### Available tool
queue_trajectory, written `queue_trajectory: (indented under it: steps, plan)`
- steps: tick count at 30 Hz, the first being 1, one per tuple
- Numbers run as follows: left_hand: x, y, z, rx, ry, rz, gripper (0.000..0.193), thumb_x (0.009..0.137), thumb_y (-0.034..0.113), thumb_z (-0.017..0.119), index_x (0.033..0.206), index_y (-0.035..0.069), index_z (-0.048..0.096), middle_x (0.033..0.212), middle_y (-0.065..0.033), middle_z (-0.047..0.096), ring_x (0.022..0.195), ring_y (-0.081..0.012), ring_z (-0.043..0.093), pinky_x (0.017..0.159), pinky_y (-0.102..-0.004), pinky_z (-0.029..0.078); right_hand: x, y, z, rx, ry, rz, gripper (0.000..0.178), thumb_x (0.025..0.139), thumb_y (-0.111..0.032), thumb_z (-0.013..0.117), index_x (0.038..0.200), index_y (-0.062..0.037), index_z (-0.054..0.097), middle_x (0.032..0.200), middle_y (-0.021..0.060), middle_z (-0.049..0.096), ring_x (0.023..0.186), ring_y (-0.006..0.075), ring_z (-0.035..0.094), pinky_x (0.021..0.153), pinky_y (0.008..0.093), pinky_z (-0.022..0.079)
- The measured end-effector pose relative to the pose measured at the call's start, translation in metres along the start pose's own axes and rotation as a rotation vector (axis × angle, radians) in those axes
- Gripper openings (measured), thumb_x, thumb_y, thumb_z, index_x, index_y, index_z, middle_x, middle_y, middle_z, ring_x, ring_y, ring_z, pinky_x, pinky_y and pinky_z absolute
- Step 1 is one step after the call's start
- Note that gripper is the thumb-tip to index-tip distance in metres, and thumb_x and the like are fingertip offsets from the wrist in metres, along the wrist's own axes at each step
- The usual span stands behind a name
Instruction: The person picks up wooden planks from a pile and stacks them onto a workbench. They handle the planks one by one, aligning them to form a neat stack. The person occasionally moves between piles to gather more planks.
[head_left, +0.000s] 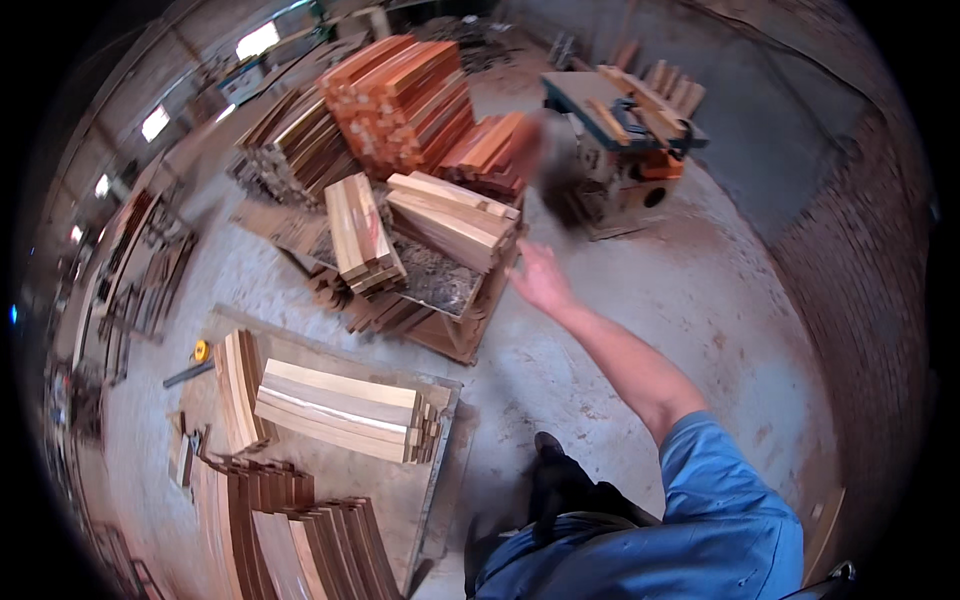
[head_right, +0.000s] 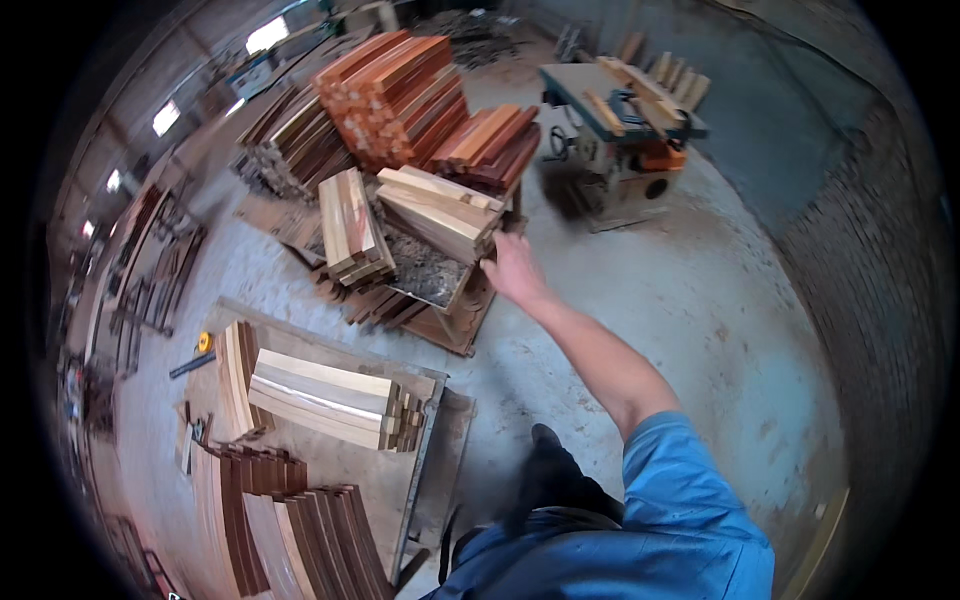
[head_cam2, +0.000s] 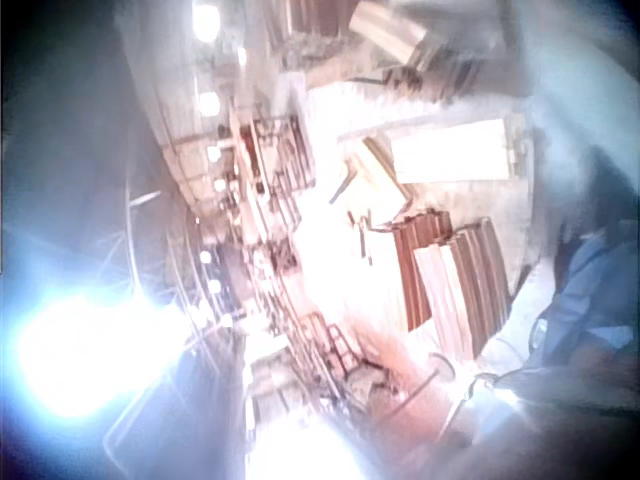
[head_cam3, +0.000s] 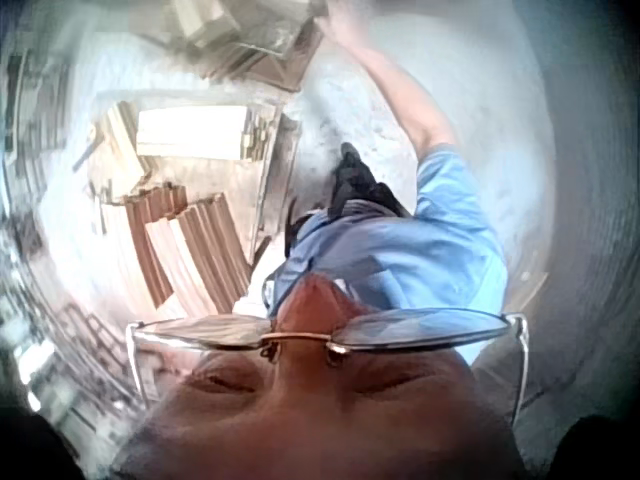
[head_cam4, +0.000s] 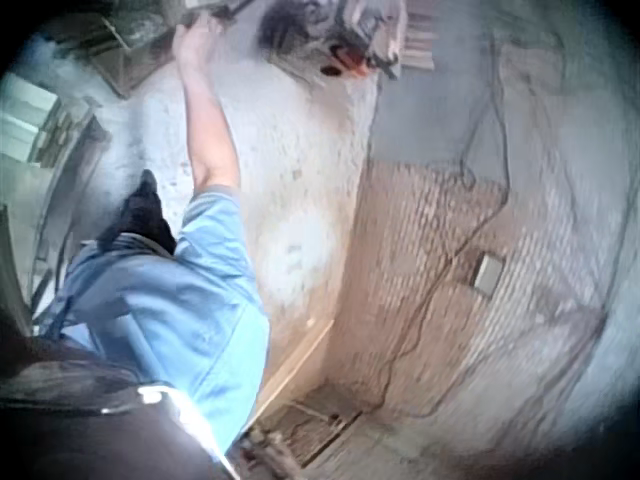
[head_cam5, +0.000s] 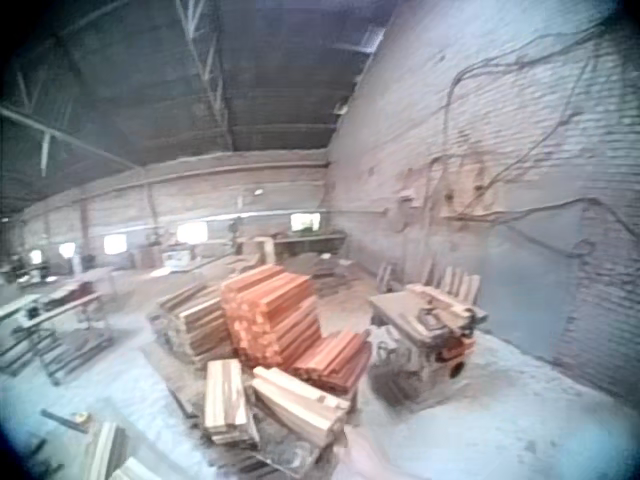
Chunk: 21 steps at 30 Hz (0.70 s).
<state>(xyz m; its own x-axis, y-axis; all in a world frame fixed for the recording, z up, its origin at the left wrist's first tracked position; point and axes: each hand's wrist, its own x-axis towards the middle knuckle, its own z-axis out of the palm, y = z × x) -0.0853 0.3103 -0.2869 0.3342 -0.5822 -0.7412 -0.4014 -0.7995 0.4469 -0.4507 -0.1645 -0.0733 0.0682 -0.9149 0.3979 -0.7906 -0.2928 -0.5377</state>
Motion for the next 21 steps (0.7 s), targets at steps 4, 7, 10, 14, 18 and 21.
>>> queue_trajectory:
  steps: [4, 7, 10, 14, 18, 21]
  plan:
    - [-0.045, 0.009, 0.03, -0.134, 0.09, -0.213, 0.052, 0.09, 0.041, 0.059, 0.13, 0.008, 0.061, 0.108, -0.0166, 0.068, 0.104, -0.0344, 0.064, 0.091, -0.0463, 0.049, 0.097, 0.015, 0.026, -0.095, -0.082, -0.059, 0.047, 0.08, -0.023, 0.073, 0.119, -0.0009, 0.059, 0.12, 0.0209, 0.06, 0.116, 0.0386, 0.055, 0.1, 0.0474, 0.047]
    - [-0.069, 0.036, 0.059, -0.228, 0.12, -0.284, 0.051, 0.091, 0.041, 0.059, 0.129, 0.007, 0.062, 0.106, -0.0166, 0.068, 0.102, -0.0338, 0.064, 0.09, -0.046, 0.05, 0.149, 0.03, 0.047, -0.214, -0.217, -0.057, 0.051, 0.082, -0.028, 0.073, 0.122, -0.0004, 0.056, 0.121, 0.0204, 0.059, 0.12, 0.0379, 0.052, 0.101, 0.0475, 0.046]
    - [-0.09, 0.061, 0.084, -0.293, 0.146, -0.334, 0.051, 0.091, 0.041, 0.059, 0.129, 0.007, 0.062, 0.104, -0.0166, 0.068, 0.1, -0.0332, 0.065, 0.088, -0.0456, 0.051, 0.179, 0.04, 0.074, -0.302, -0.311, -0.007, 0.047, 0.084, -0.034, 0.072, 0.117, -0.0023, 0.061, 0.119, 0.0194, 0.06, 0.118, 0.0372, 0.055, 0.1, 0.0478, 0.049]
    - [-0.113, 0.075, 0.112, -0.381, 0.175, -0.376, 0.05, 0.091, 0.041, 0.058, 0.129, 0.007, 0.062, 0.101, -0.0166, 0.069, 0.097, -0.0325, 0.066, 0.086, -0.0451, 0.051, 0.194, 0.034, 0.08, -0.313, -0.462, 0.041, 0.043, 0.087, -0.033, 0.066, 0.115, -0.0004, 0.066, 0.123, 0.0214, 0.06, 0.118, 0.0368, 0.059, 0.101, 0.0468, 0.049]
    - [-0.127, 0.063, 0.141, -0.453, 0.186, -0.415, 0.05, 0.092, 0.041, 0.058, 0.128, 0.007, 0.063, 0.098, -0.0166, 0.07, 0.095, -0.0317, 0.067, 0.084, -0.0446, 0.052, 0.2, 0.051, 0.079, -0.174, -0.497, 0.062, 0.044, 0.088, -0.035, 0.066, 0.114, 0.0006, 0.069, 0.111, 0.0201, 0.067, 0.101, 0.0367, 0.067, 0.092, 0.0456, 0.053]
    - [-0.146, 0.038, 0.171, -0.495, 0.172, -0.475, 0.05, 0.092, 0.041, 0.058, 0.128, 0.007, 0.063, 0.096, -0.0166, 0.07, 0.093, -0.0311, 0.067, 0.082, -0.0443, 0.053, 0.188, 0.043, 0.059, 0.467, -0.668, 0.375, 0.042, 0.094, -0.036, 0.062, 0.117, -0.0009, 0.063, 0.099, 0.0138, 0.067, 0.08, 0.0265, 0.065, 0.071, 0.0392, 0.052]
